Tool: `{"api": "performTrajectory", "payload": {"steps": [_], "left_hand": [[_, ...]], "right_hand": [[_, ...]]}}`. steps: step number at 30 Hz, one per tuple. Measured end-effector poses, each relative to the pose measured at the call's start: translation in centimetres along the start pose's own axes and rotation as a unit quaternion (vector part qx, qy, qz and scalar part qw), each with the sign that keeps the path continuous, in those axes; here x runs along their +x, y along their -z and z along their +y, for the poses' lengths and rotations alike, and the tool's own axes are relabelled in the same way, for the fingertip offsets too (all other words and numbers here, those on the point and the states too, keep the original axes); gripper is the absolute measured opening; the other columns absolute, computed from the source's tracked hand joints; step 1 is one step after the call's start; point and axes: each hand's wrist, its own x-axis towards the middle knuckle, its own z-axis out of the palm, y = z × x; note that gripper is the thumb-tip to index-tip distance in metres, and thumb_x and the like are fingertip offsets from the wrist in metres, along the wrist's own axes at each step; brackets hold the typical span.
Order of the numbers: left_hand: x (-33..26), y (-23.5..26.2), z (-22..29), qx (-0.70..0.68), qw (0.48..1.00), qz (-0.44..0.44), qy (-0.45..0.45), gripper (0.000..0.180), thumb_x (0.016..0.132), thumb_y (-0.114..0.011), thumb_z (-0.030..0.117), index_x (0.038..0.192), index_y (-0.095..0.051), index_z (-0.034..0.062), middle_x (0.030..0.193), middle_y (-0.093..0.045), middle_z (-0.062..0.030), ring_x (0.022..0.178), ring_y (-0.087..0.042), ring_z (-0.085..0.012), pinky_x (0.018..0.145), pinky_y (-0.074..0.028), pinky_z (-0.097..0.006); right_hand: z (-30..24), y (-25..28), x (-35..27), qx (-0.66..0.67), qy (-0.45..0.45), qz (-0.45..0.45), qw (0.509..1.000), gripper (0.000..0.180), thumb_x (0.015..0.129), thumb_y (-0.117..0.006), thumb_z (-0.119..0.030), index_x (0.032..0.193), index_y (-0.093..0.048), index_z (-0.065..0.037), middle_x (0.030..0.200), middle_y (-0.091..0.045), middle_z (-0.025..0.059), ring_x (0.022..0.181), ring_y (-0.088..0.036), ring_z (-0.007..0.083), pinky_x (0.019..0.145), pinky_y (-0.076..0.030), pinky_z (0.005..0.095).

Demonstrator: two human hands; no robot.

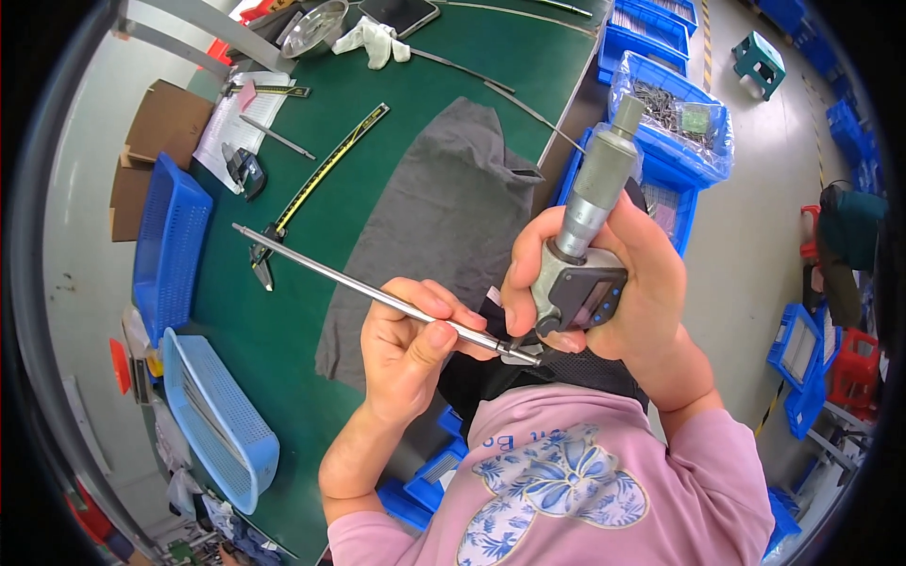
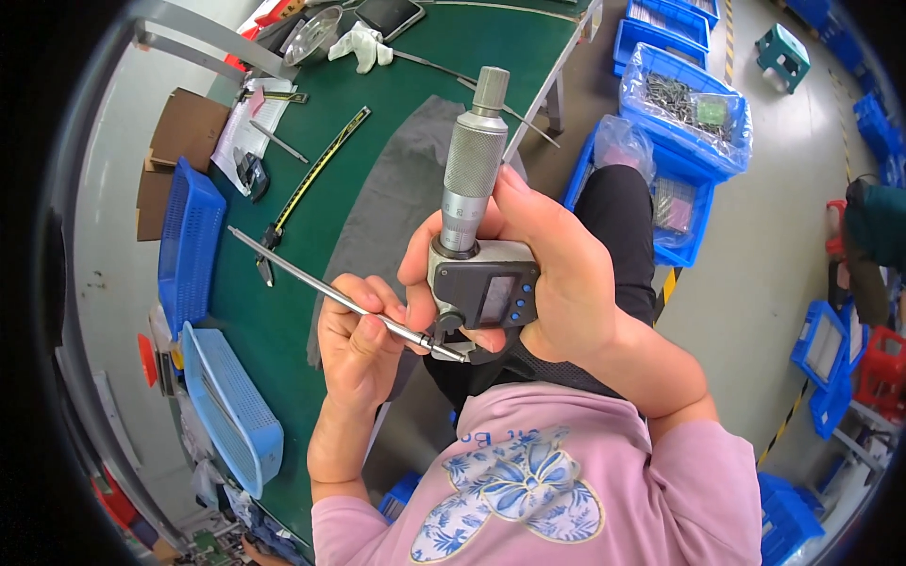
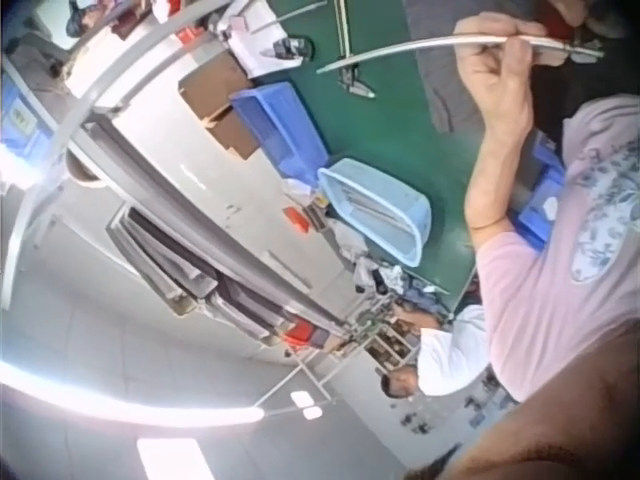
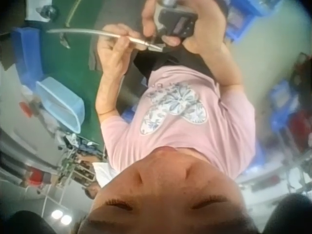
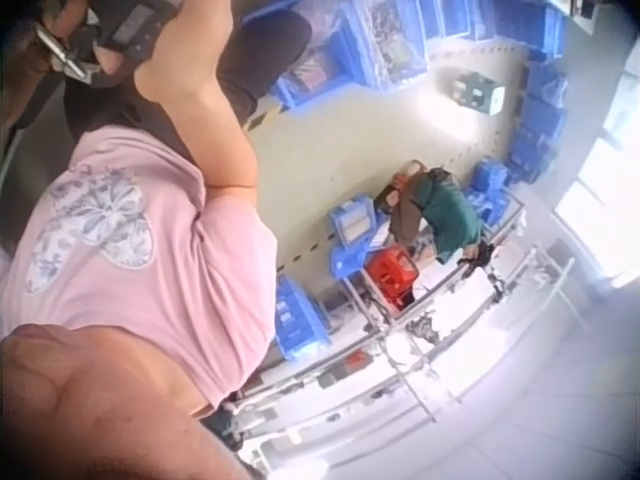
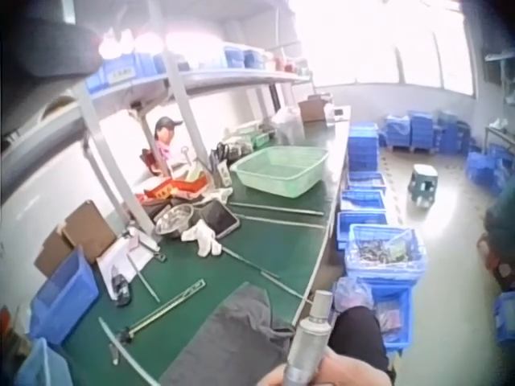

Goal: The recorder uses a file to smooth the end of a metal rod and then measures it using a digital micrometer.

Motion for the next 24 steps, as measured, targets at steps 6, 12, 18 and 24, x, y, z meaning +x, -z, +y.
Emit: {"api": "performTrajectory", "payload": {"steps": [6, 12, 18, 24], "left_hand": [[-0.06, -0.19, -0.16, 0.019, 1.0, 0.016, 0.01, 0.016, 0.09, -0.056, 0.003, 0.102, -0.046, -0.0013, 0.094, -0.057, -0.0195, 0.08, -0.065, -0.0252, 0.072, -0.06, -0.037], [-0.19, -0.22, -0.31, 0.022, 0.999, 0.022, 0.009, 0.017, 0.09, -0.056, 0.003, 0.102, -0.045, -0.0011, 0.094, -0.057, -0.0194, 0.08, -0.066, -0.0257, 0.07, -0.061, -0.037], [-0.17, -0.32, -0.11, 0.015, 1.0, 0.016, 0.018, 0.017, 0.09, -0.056, 0.004, 0.102, -0.045, -0.001, 0.094, -0.057, -0.0188, 0.081, -0.065, -0.0251, 0.07, -0.061, -0.037], [-0.16, -0.45, -0.24, 0.018, 0.999, 0.031, 0.017, 0.017, 0.09, -0.056, 0.003, 0.102, -0.045, -0.0008, 0.094, -0.057, -0.0185, 0.081, -0.065, -0.0245, 0.07, -0.061, -0.037]], "right_hand": [[-0.22, -0.31, 0.23, -0.011, -0.029, 0.031, 0.999, 0.071, 0.093, -0.025, -0.057, 0.092, -0.056, 0.007, 0.074, -0.061, 0.0263, 0.058, -0.058, 0.0236, 0.035, -0.037, 0.0228], [0.08, 0.11, 0.13, 0.002, -0.022, -0.002, 1.0, 0.062, 0.091, -0.03, -0.054, 0.094, -0.059, 0.002, 0.076, -0.064, 0.0196, 0.051, -0.054, 0.0152, 0.038, -0.036, 0.022], [0.1, 0.2, 0.14, 0.005, -0.03, 0.001, 1.0, 0.064, 0.091, -0.029, -0.055, 0.095, -0.059, 0.002, 0.076, -0.065, 0.0196, 0.049, -0.053, 0.0155, 0.038, -0.037, 0.0221], [0.07, -0.5, 0.07, 0.019, -0.014, 0.047, 0.999, 0.06, 0.091, -0.033, -0.053, 0.095, -0.058, 0.001, 0.076, -0.065, 0.0188, 0.051, -0.054, 0.0152, 0.039, -0.036, 0.0212]]}}
